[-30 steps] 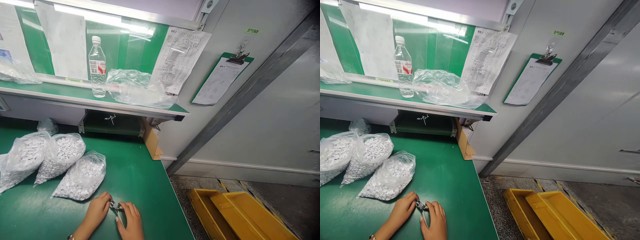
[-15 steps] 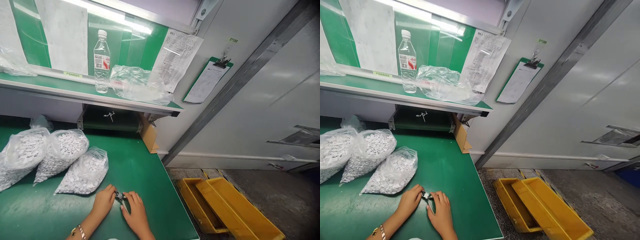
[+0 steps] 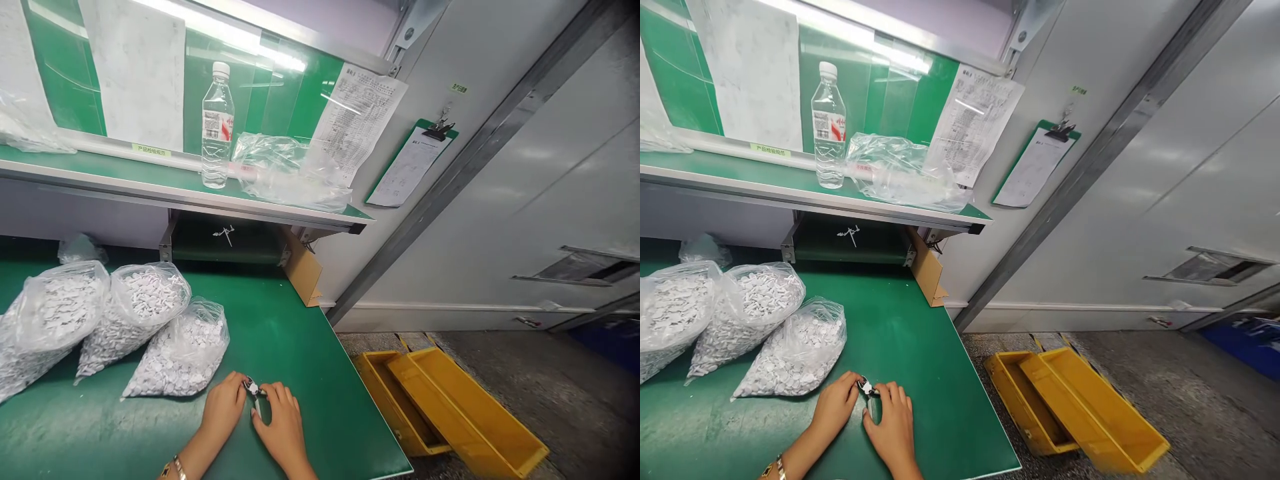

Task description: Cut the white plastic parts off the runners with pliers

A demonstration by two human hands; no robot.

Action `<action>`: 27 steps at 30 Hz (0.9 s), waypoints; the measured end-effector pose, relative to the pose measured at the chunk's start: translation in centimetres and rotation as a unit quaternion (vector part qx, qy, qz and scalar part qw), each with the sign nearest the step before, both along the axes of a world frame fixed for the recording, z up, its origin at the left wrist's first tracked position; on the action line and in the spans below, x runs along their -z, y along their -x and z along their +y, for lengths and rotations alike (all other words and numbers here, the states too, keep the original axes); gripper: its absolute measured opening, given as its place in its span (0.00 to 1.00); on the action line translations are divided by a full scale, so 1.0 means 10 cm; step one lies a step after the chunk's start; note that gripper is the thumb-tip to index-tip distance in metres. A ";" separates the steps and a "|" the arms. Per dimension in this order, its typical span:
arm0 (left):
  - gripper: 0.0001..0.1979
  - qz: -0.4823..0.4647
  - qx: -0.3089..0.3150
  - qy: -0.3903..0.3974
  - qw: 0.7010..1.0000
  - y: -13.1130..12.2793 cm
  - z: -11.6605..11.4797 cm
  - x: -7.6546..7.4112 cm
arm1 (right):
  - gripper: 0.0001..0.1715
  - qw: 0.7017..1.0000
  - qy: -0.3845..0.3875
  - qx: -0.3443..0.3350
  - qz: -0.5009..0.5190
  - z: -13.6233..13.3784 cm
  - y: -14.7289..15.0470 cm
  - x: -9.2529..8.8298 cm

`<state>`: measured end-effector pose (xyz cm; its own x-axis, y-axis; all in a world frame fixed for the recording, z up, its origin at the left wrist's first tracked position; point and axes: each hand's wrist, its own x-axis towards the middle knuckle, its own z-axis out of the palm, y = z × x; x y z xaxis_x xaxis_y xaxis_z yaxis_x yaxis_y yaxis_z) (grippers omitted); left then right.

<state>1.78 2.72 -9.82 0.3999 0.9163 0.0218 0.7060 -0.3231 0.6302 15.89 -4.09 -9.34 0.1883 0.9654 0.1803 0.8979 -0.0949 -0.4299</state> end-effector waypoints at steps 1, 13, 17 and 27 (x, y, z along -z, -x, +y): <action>0.17 -0.006 0.003 0.004 1.000 0.00 0.00 0.00 | 0.18 1.000 -0.003 -0.001 -0.003 0.00 0.00 0.01; 0.18 -0.080 0.008 0.041 0.996 0.01 0.04 0.04 | 0.19 1.000 -0.009 0.008 -0.020 0.01 -0.03 0.06; 0.18 -0.198 -0.028 0.061 0.978 0.07 0.07 0.06 | 0.22 0.999 -0.029 0.011 -0.025 0.03 -0.02 0.07; 0.30 -0.269 0.155 0.445 0.840 1.07 -0.44 -0.22 | 0.27 0.996 -0.009 -0.078 -0.049 -0.14 -0.05 -0.09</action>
<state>-8.92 -1.69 -7.64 0.7744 0.5183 -0.3628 0.2114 0.3286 0.9205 16.41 -5.45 -8.45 0.0163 0.9780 0.2080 0.9388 0.0566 -0.3398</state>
